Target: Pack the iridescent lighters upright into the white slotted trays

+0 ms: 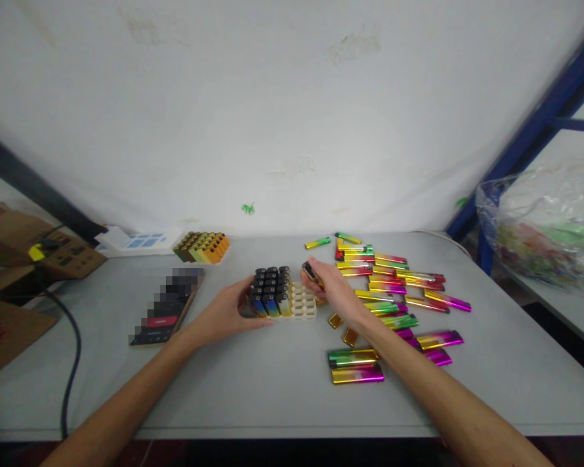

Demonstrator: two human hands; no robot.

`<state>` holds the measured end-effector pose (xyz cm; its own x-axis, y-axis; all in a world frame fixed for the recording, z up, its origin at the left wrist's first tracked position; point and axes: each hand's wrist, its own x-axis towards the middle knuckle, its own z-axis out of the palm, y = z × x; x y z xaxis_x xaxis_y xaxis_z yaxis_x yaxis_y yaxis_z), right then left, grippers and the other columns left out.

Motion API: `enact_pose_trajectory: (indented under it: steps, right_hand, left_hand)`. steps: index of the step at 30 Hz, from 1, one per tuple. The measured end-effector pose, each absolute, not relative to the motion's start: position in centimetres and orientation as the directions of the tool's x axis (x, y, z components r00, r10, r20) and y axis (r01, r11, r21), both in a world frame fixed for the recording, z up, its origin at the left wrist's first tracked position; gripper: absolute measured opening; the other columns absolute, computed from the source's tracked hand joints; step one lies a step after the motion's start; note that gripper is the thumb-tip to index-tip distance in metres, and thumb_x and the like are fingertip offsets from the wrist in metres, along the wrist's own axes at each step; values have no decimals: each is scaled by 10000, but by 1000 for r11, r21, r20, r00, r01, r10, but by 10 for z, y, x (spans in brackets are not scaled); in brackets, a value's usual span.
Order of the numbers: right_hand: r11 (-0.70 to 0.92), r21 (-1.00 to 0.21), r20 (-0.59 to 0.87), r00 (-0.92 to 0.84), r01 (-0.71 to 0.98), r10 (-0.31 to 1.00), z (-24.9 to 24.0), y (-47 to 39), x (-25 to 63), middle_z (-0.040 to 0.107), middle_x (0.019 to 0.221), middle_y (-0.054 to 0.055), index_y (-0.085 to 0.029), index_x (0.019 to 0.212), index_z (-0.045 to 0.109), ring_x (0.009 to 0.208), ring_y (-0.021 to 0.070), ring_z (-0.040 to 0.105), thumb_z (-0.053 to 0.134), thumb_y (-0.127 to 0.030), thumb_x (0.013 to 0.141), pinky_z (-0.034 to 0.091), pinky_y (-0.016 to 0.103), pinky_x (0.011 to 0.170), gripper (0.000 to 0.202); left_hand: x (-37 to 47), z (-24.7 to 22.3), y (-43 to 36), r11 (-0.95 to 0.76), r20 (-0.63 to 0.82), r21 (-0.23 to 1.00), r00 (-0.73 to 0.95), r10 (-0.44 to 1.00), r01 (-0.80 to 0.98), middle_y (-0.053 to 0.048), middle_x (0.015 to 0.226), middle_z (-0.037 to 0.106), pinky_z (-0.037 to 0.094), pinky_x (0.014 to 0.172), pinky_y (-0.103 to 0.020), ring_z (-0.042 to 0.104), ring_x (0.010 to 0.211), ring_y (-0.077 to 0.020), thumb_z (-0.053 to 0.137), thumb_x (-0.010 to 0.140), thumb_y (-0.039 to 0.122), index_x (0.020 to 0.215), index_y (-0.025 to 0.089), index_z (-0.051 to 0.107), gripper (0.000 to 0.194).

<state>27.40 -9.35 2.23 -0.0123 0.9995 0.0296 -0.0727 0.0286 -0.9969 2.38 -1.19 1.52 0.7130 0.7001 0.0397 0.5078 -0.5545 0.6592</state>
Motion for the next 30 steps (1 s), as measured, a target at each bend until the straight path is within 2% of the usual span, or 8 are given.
enact_pose_trajectory:
  steps: [2,5,8,10,15,20,25,30]
  right_hand:
    - [61,-996,60,12,-71,998,21,-93,275,404,676,-43,-197,915,648,566,126,343,456,-679,989,285,274,529,524]
    - [132,-991,132,33,3,991,22,-94,276,548,827,-3,-216,1106,672,714,151,515,485,-628,1013,444,289,660,462]
    - [196,-975,195,-11,106,981,23,-94,276,674,968,37,-217,1086,665,901,178,630,598,-519,996,513,327,845,322]
    - [222,-967,224,2,129,975,21,-93,276,726,998,52,-212,1050,659,960,192,674,656,-479,967,530,346,904,280]
    - [261,-945,289,129,199,949,9,-85,278,785,1002,72,-213,1071,630,970,226,740,707,-493,923,592,378,887,326]
    - [297,-895,347,102,333,932,3,-85,280,798,1025,65,-234,1117,605,957,231,761,652,-473,964,619,385,847,288]
    - [327,-709,386,-45,625,921,4,-85,280,793,1043,75,-237,1177,587,940,244,762,585,-332,1011,607,391,819,192]
    - [322,-470,371,-147,822,917,10,-85,283,770,1102,107,-214,1214,603,1059,284,718,566,-277,1024,567,442,914,204]
  left_hand:
    - [24,16,-12,-562,46,653,713,699,508,-46,943,732,527,720,-318,654,763,-213,853,710,571,1357,153,576,818]
    - [24,17,-12,-574,67,654,718,693,493,-51,1000,730,530,728,-313,651,771,-202,859,714,546,1349,164,583,790]
    - [24,17,-12,-578,63,649,722,689,495,-41,961,720,527,721,-307,641,753,-194,859,720,537,1310,156,601,749]
    - [25,18,-12,-576,58,650,724,688,495,-34,941,713,525,712,-303,633,736,-187,856,726,531,1303,151,600,737]
    - [24,17,-12,-588,73,650,731,678,481,-50,1037,719,531,733,-300,637,761,-180,854,734,522,1294,164,598,712]
    - [24,17,-12,-589,73,646,729,680,485,-47,1012,720,526,718,-293,638,755,-181,854,730,527,1277,161,606,704]
    - [25,18,-13,-573,55,645,717,695,506,-31,949,708,516,716,-291,634,755,-186,865,720,507,1267,152,612,700]
    - [24,17,-12,-573,62,649,716,695,501,-7,888,685,504,699,-284,613,730,-179,868,716,512,1258,152,611,700]
